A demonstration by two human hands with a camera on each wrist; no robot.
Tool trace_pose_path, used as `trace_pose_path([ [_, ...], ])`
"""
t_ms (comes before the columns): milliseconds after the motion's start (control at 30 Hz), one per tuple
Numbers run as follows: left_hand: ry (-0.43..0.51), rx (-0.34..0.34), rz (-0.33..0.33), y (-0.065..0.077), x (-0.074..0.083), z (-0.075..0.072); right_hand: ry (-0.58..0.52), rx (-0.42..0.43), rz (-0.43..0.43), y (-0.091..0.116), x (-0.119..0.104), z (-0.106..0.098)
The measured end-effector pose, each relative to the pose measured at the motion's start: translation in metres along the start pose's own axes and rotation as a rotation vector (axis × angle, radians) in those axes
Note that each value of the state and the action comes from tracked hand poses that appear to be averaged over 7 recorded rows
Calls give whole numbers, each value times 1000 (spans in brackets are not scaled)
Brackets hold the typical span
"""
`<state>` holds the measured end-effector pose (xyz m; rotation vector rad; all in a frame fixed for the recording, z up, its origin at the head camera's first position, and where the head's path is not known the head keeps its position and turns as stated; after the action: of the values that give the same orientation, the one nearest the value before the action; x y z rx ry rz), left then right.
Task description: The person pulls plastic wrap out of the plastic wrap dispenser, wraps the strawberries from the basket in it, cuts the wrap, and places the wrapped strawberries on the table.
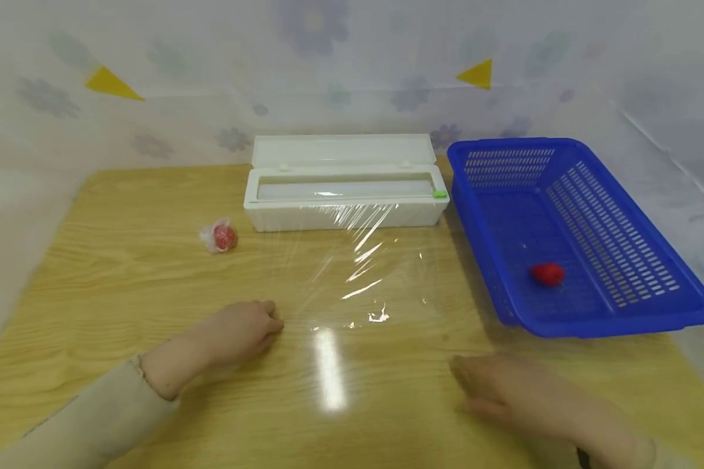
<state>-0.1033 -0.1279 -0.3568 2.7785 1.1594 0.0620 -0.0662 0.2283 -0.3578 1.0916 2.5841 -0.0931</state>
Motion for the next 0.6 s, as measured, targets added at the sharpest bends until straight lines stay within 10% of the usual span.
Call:
trace_pose_path([
  [300,-1,14,-18,-1,1,-1,38,-86,330,1,76,-123],
  [600,4,-1,-15,-11,6,-2,-39,-240,374,-15,160,-88],
])
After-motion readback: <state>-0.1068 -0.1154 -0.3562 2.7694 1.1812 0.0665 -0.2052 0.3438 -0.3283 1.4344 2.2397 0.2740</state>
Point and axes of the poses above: each hand's wrist, its own y-axis away from the middle knuckle, its own z-axis out of the palm, x = y × z, the point moved 4 cm from there along -y, towards the middle knuckle, and after that the axes turned 10 degrees about -y, right-handed, at the moved point
